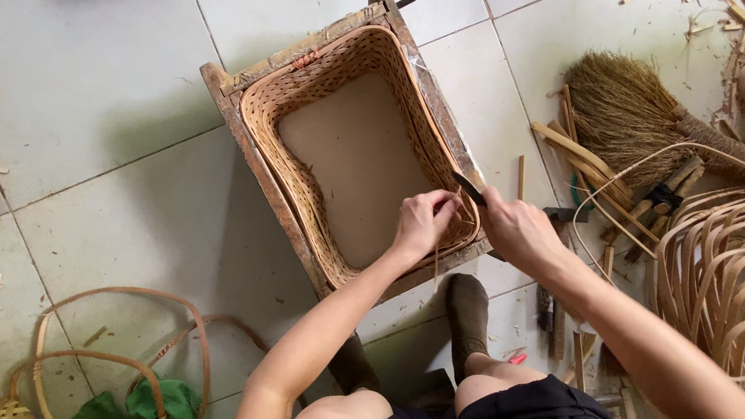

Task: The person weaves a rectangular bamboo basket using thin strips, securing the rim with a hammer and trimming excess with scissors. They adjust the basket's shape and continue weaving the sides.

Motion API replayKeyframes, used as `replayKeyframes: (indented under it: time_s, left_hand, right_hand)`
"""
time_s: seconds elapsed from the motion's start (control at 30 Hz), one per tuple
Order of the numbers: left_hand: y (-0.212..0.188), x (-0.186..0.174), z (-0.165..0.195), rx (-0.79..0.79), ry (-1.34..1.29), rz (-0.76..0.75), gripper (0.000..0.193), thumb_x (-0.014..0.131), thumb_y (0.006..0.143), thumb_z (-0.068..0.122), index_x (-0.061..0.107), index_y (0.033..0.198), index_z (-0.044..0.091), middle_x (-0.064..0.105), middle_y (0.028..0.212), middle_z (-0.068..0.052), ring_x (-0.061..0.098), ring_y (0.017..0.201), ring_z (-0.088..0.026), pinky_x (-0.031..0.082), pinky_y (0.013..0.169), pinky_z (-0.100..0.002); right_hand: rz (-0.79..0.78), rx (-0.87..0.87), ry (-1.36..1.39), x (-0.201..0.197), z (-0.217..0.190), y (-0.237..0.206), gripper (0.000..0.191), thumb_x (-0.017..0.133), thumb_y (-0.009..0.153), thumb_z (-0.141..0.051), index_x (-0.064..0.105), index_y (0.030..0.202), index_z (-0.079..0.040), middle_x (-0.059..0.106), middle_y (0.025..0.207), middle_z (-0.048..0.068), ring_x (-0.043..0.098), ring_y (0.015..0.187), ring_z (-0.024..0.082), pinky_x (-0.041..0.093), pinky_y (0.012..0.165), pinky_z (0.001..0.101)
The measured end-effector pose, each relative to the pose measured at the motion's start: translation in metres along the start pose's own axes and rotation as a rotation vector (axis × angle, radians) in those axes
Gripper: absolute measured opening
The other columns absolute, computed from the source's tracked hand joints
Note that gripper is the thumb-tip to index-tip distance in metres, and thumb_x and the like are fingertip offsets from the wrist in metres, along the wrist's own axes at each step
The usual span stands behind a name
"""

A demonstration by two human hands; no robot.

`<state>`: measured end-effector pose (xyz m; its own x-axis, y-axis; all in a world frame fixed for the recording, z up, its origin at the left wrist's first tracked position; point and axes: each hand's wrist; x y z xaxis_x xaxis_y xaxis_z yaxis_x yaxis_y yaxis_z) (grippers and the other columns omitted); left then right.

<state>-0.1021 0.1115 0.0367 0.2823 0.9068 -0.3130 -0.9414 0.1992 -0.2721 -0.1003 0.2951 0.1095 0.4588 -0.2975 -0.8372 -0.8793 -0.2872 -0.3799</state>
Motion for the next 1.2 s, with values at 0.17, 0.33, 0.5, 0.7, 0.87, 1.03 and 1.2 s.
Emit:
replayKeyframes:
  time_s: [0.17,0.33,0.5,0.7,0.87,1.03,1.2]
  left_hand:
    - [-0.008,-0.002,0.004,0.094,0.041,0.099,0.019,0.067,0.095,0.019,0.077,0.101,0.004,0.076,0.081,-0.016,0.076,0.073,-0.030,0.060,0.067,-0.039]
    - [-0.007,-0.006,0.003,0.175,0.028,0.119,0.019,0.068,0.095,0.018,0.077,0.103,0.003,0.074,0.081,-0.017,0.075,0.071,-0.029,0.059,0.064,-0.038]
    - [-0.010,-0.008,0.006,0.186,0.030,0.088,0.017,0.067,0.097,0.018,0.077,0.102,0.005,0.075,0.079,-0.012,0.075,0.067,-0.024,0.057,0.063,-0.035]
    - [-0.010,-0.006,-0.007,0.349,0.122,0.203,0.015,0.069,0.095,0.015,0.077,0.101,0.004,0.074,0.090,-0.017,0.073,0.076,-0.031,0.059,0.066,-0.039]
    - [-0.046,0.008,-0.021,0.381,0.270,-0.034,0.020,0.054,0.102,0.008,0.074,0.106,0.010,0.074,0.094,-0.016,0.073,0.083,-0.030,0.060,0.076,-0.041]
    - [-0.112,0.057,0.009,0.855,0.072,-0.646,0.031,0.059,0.092,0.016,0.071,0.121,0.011,0.071,0.123,-0.019,0.066,0.116,-0.032,0.054,0.102,-0.041]
    - [-0.109,0.006,0.026,0.704,0.076,-0.473,0.040,0.053,0.094,0.005,0.067,0.131,0.007,0.061,0.147,-0.025,0.065,0.118,-0.032,0.053,0.103,-0.039]
  right_hand:
    - [-0.072,-0.004,-0.197,0.005,-0.002,0.016,0.020,0.046,0.101,-0.012,0.047,0.112,0.005,0.062,0.053,0.015,0.064,0.042,0.032,0.049,0.037,0.0445]
    - [-0.100,-0.041,-0.205,-0.004,0.001,-0.009,0.015,0.047,0.100,-0.009,0.050,0.108,0.003,0.064,0.054,0.014,0.065,0.046,0.032,0.050,0.039,0.0452]
    - [-0.059,0.036,-0.019,-0.020,0.001,-0.034,0.021,0.053,0.102,-0.021,0.052,0.102,0.000,0.063,0.056,0.018,0.065,0.048,0.037,0.052,0.045,0.0495]
    - [-0.030,-0.003,-0.087,0.001,-0.007,0.004,0.019,0.052,0.100,-0.016,0.051,0.110,0.000,0.065,0.061,0.019,0.067,0.056,0.037,0.055,0.051,0.0497]
    - [-0.151,0.002,0.090,-0.005,0.004,-0.029,0.020,0.055,0.099,-0.022,0.055,0.109,-0.004,0.067,0.061,0.016,0.066,0.053,0.031,0.053,0.049,0.0450]
    - [-0.015,0.218,0.440,-0.026,0.026,-0.064,0.020,0.059,0.100,-0.025,0.060,0.098,-0.005,0.067,0.060,0.010,0.065,0.048,0.025,0.051,0.048,0.0383]
    - [0.199,0.274,0.490,0.014,0.047,-0.101,0.021,0.060,0.102,-0.022,0.060,0.098,-0.002,0.064,0.062,0.010,0.060,0.054,0.021,0.049,0.053,0.0378]
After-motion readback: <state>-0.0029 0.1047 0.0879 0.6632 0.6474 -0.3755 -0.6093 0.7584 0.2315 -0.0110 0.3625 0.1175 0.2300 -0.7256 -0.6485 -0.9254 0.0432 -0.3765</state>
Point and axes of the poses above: each hand's wrist, its own y-axis towards the middle knuckle, its own x-axis out of the palm, z = x × y
